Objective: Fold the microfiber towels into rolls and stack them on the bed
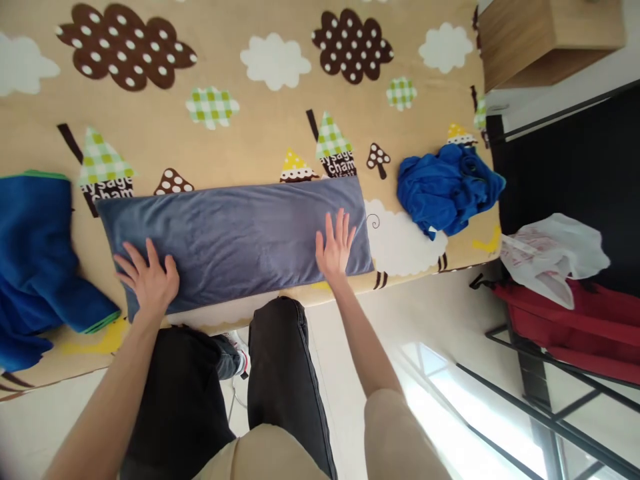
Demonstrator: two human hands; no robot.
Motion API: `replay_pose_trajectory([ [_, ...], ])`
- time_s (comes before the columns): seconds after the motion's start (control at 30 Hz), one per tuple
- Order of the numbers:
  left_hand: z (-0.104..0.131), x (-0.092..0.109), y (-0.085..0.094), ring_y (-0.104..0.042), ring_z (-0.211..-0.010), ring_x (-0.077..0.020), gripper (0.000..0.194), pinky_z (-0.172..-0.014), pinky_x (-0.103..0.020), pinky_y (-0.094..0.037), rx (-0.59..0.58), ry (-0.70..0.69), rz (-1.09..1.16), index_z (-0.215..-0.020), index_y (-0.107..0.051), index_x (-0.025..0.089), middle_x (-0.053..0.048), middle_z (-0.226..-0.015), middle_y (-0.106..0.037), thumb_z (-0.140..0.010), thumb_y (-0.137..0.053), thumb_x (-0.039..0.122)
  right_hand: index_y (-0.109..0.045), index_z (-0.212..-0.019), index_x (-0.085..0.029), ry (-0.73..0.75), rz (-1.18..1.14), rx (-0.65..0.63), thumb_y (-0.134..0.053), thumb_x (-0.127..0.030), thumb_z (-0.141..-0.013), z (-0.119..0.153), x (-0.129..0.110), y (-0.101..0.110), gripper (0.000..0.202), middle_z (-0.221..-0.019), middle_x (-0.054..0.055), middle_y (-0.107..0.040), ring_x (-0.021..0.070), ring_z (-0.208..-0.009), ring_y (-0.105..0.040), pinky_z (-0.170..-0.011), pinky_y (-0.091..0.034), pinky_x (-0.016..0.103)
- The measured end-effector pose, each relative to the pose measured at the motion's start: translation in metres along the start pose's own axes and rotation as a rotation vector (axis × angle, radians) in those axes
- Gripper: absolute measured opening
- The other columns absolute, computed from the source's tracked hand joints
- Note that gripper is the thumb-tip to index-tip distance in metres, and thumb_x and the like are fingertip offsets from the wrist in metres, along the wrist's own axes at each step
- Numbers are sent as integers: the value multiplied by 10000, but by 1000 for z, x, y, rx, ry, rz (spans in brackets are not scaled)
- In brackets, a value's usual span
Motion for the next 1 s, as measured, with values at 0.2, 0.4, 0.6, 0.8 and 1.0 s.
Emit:
replay_pose_trajectory([
  [0.2,67,-33,18,-183,-1523,-514,807,-1153,-694,-283,-303,240,-52,-1613,-285,79,-326,-1655,-155,-955,-463,512,-355,-1593,-98,-395,-36,-79,-277,-440,-1026,115,70,2,667,-1690,183,-214,313,-1579,-141,-1252,-124,594],
  [0.4,95,-77,60,-497,-1417,-317,622,-1172,-442,-391,-422,317,79,-1487,-495,54,-219,-1511,-521,-987,-335,386,-259,-1614,-39,-659,-386,-23,-245,-479,-1002,141,74,54,754,-1669,251,-216,345,-1570,-188,-1218,-233,599],
  [0.6,184,-79,90,-525,-1395,-300,590,-1167,-455,-406,-269,120,4,-1437,-554,63,-209,-1487,-549,-1011,-211,287,-407,-1588,-177,-146,-603,-112,-204,-560,-1030,266,-52,114,707,-1599,125,-439,271,-1496,-400,-1195,-381,443],
  [0.8,322,-51,86,-292,-1520,-428,682,-1132,-582,-407,-40,-84,-200,-1601,-349,115,-261,-1660,-238,-975,-439,371,-530,-1512,-329,61,-121,-125,-532,-422,-962,364,-120,152,558,-1717,5,-128,429,-1575,-50,-1233,-180,642],
  [1.0,349,-36,93,-308,-1506,-443,658,-1133,-589,-382,4,-134,-255,-1598,-374,182,-238,-1671,-227,-968,-474,342,-566,-1486,-309,97,-26,-151,-507,-312,-976,346,-99,164,513,-1724,26,-116,433,-1567,-118,-1219,-254,590],
])
Point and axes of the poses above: each hand's wrist, its own z-axis away from the middle knuckle, its own y-axis out of the back of the hand, x = y × z, the point moved 2 cm from there along -z, towards the middle knuckle
